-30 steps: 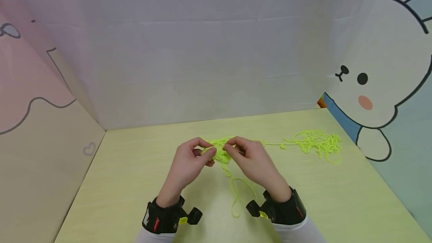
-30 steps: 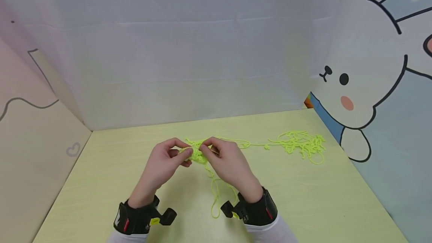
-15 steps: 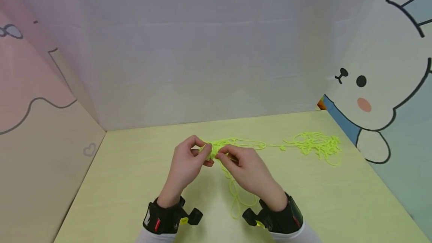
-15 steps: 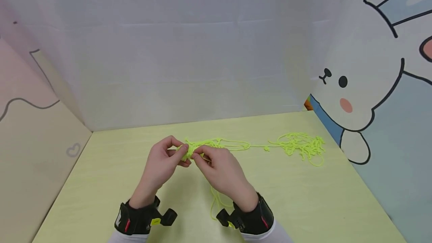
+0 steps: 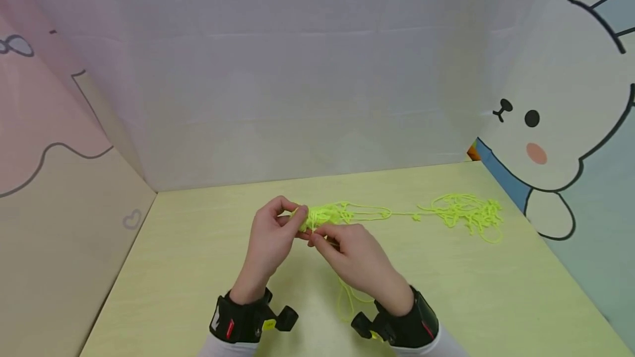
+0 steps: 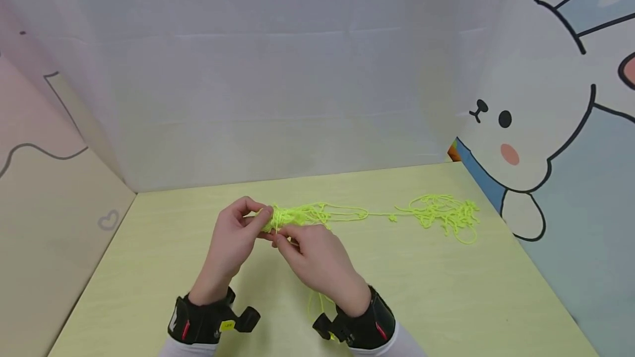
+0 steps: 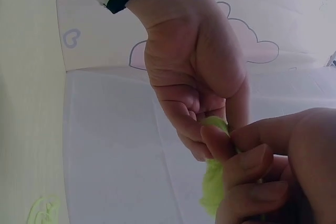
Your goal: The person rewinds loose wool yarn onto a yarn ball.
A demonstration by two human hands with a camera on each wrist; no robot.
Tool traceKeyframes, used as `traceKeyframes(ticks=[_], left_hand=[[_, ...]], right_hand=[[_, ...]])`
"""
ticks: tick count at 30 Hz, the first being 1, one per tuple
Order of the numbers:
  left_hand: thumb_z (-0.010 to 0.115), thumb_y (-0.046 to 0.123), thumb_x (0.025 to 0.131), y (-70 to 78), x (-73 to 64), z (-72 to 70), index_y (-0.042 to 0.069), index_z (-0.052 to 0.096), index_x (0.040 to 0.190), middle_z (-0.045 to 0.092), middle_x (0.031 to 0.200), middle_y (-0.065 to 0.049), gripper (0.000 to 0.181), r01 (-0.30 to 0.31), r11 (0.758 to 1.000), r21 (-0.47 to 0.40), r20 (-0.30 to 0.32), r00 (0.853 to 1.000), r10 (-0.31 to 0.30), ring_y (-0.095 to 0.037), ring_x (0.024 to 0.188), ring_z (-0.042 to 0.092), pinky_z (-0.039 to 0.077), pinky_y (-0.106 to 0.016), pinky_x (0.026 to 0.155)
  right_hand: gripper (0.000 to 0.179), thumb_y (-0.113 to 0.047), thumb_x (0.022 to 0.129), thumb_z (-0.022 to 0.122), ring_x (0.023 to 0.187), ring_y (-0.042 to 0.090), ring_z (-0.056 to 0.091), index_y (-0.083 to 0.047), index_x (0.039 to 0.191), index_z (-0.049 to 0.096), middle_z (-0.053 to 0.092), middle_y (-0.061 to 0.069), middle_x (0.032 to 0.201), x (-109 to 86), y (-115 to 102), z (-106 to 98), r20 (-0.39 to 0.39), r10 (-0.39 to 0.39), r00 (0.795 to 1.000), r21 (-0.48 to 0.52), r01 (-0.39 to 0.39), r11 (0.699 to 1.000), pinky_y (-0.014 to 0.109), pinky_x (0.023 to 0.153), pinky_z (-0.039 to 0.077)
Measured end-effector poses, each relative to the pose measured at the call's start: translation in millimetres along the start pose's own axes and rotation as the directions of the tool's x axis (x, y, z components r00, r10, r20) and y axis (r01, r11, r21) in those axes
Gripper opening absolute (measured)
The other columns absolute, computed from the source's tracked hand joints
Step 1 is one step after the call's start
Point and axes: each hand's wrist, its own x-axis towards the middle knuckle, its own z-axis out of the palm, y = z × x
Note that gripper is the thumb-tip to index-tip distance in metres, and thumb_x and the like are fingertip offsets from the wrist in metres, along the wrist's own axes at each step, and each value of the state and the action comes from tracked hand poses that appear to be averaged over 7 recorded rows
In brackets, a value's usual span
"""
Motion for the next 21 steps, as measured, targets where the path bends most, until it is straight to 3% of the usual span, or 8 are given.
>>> traceKeyframes(ticks=[3,11,16,21], left_hand=[[0.069,0.013,0.094,-8.7,2.6,-1.1,-0.001,0.062,0.094,0.067,0.094,-0.018,0.016,-0.027,0.998,-0.051,-0.009,1.000,0.027,-0.030,0.065,0.068,0.059,-0.028,0.058],[0.071,0.019,0.093,-10.2,1.5,-1.1,-0.002,0.064,0.094,0.067,0.088,-0.018,0.022,-0.088,0.991,-0.105,-0.009,0.996,0.088,-0.027,0.069,0.064,0.057,-0.025,0.060],[0.070,0.016,0.094,-6.8,1.2,-2.8,-0.003,0.063,0.095,0.066,0.090,-0.015,0.021,-0.082,0.985,-0.155,-0.006,0.997,0.082,-0.021,0.068,0.059,0.054,-0.023,0.059],[0.071,0.016,0.093,-1.8,-0.5,-5.5,-0.004,0.061,0.095,0.065,0.091,-0.012,0.022,-0.048,0.977,-0.206,0.032,0.998,0.055,-0.020,0.070,0.056,0.052,-0.024,0.060]], right_hand=[[0.020,-0.026,0.100,0.060,0.040,0.004,0.030,-0.027,0.086,0.073,0.037,-0.015,0.048,0.4,0,3,0.006,0.017,1.000,0.009,-0.017,1.000,0.019,0.042,0.023],[0.021,-0.033,0.102,0.057,0.040,0.004,0.029,-0.028,0.091,0.074,0.043,-0.016,0.050,1.4,0,8,0.009,0.056,0.998,0.027,-0.057,0.998,0.020,0.044,0.028],[0.017,-0.028,0.102,0.057,0.046,0.005,0.034,-0.027,0.097,0.073,0.051,-0.016,0.062,3.8,4,8,0.019,0.038,0.999,0.059,-0.039,0.997,0.023,0.049,0.036],[0.015,-0.019,0.103,0.056,0.051,0.007,0.045,-0.025,0.100,0.070,0.054,-0.011,0.066,7.3,10,5,0.041,0.019,0.999,0.164,-0.025,0.986,0.027,0.051,0.044]])
